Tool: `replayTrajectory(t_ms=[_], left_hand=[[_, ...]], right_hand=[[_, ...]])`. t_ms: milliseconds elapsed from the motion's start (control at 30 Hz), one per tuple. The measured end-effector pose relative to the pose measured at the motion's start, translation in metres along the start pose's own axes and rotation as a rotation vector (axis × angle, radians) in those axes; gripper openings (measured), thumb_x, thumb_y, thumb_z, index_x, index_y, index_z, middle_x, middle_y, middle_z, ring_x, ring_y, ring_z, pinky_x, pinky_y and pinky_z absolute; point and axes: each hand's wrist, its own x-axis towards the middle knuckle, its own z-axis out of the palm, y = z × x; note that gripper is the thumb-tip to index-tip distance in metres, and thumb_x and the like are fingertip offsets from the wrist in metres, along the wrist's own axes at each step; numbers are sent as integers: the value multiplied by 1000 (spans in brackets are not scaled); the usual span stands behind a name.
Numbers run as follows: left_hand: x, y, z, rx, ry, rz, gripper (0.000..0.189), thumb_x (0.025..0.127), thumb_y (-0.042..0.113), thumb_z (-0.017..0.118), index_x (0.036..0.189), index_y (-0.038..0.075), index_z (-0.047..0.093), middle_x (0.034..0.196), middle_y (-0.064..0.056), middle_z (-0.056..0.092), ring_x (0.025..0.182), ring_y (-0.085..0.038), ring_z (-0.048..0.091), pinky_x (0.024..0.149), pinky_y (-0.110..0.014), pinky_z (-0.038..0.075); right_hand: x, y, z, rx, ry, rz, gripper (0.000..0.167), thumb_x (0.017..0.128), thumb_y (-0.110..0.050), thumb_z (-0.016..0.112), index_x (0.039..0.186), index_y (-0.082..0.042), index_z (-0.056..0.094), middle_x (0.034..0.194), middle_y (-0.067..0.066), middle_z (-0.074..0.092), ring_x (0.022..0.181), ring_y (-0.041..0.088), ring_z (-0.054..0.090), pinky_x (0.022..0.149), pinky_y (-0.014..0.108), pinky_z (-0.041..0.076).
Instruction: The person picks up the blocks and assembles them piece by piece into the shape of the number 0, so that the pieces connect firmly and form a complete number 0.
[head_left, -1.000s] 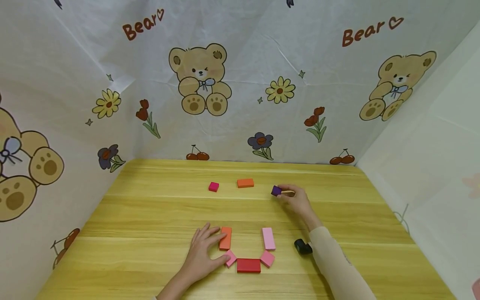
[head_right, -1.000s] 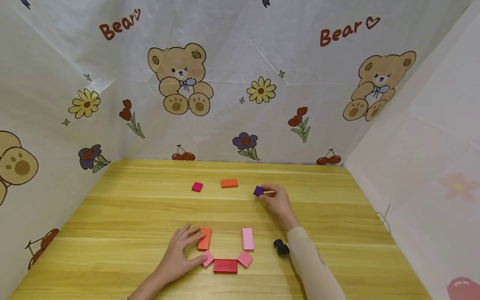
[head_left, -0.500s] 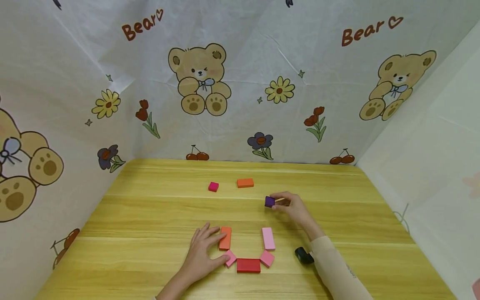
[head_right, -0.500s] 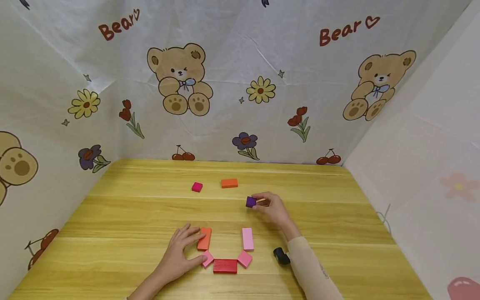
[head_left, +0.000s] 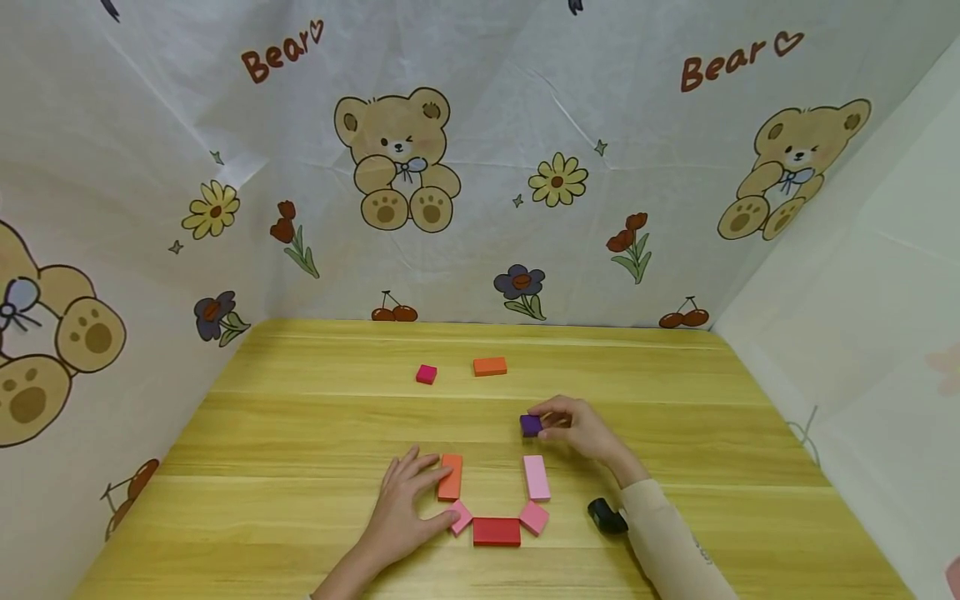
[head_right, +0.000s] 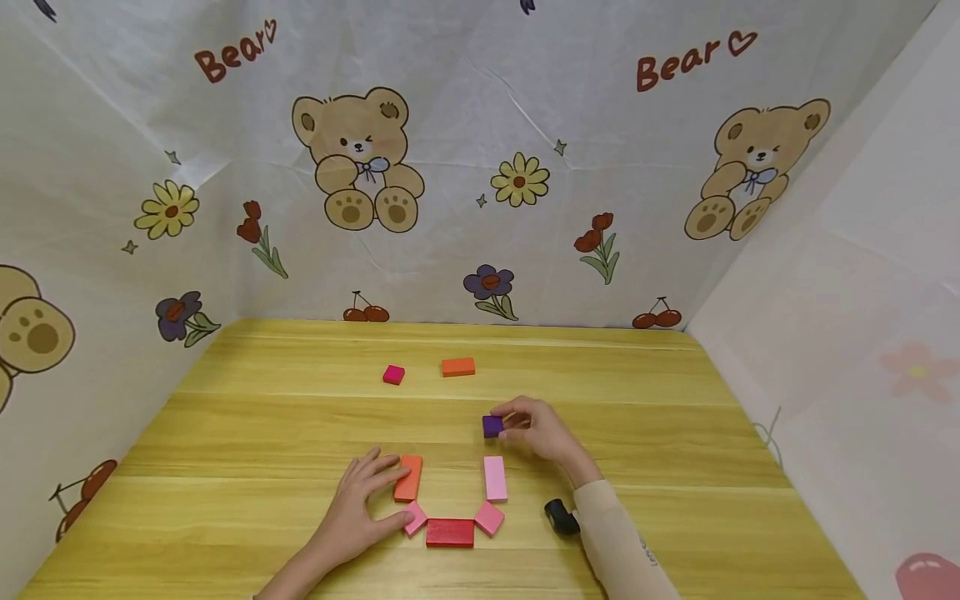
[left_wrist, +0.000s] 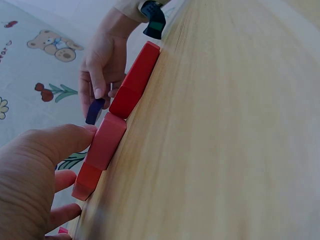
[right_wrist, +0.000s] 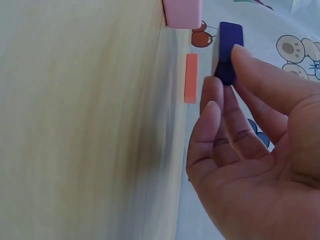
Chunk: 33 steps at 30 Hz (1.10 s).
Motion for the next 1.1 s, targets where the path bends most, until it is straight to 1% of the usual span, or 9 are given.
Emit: replayTrajectory(t_ms=[133,267,467,600,700,867,967,1100], left_hand=[[0,0,0,-5,-1,-4,56,73,37,84,121,12,70,132,-12,60,139,-45,35,112,-68,16],[1,0,0,-14,-8,-13,56,73,37,84,121,12,70,133,-12,60,140,-44,35,113,-67,15],[1,-1,0,-12,-7,-10,55,73,39,83,120,12,70,133,-12,60,139,-44,35,113,-67,16],[1,-1,0,-11,-2,-2,55,73,39,83,119,12,71,132,-12,60,139,-45,36,112,-68,16],[1,0,0,-20,0,-1,55,73,38,83,119,11,71,132,-13,60,139,-45,36,112,-68,15],[1,0,0,-20,0,1,55,73,38,84,119,11,71,132,-14,60,138,-46,36,112,-69,15],[1,-1,0,-17,-3,-1,55,73,39,83,119,12,71,132,-13,60,139,-46,36,112,-68,15],[0,-2,1,-5,-10,-12,56,73,41,83,120,13,71,133,-12,60,139,-44,36,113,-67,15]], right_hand=[[0,5,2,9,-41,-17,33,86,-1,71,118,2,67,112,21,65,98,30,62,83,24,52],[1,10,4,-11,-72,-25,32,86,-1,70,118,0,67,111,19,65,97,28,62,82,22,52],[1,9,7,-37,-105,-38,28,87,1,69,115,1,68,110,17,65,96,24,62,80,21,50],[1,9,8,-45,-122,-39,28,87,2,68,115,0,69,110,16,64,96,24,60,79,21,49],[0,9,9,-56,-130,-43,28,88,2,68,115,0,69,112,17,64,97,25,60,80,21,49],[-1,7,7,-63,-146,-41,29,88,3,66,117,0,68,115,17,64,102,27,59,84,26,50],[-1,6,7,-64,-149,-42,30,88,4,66,118,0,68,116,17,64,105,29,59,86,28,51],[-2,7,8,-62,-152,-40,31,88,5,65,119,1,68,116,17,64,106,30,58,87,29,50]])
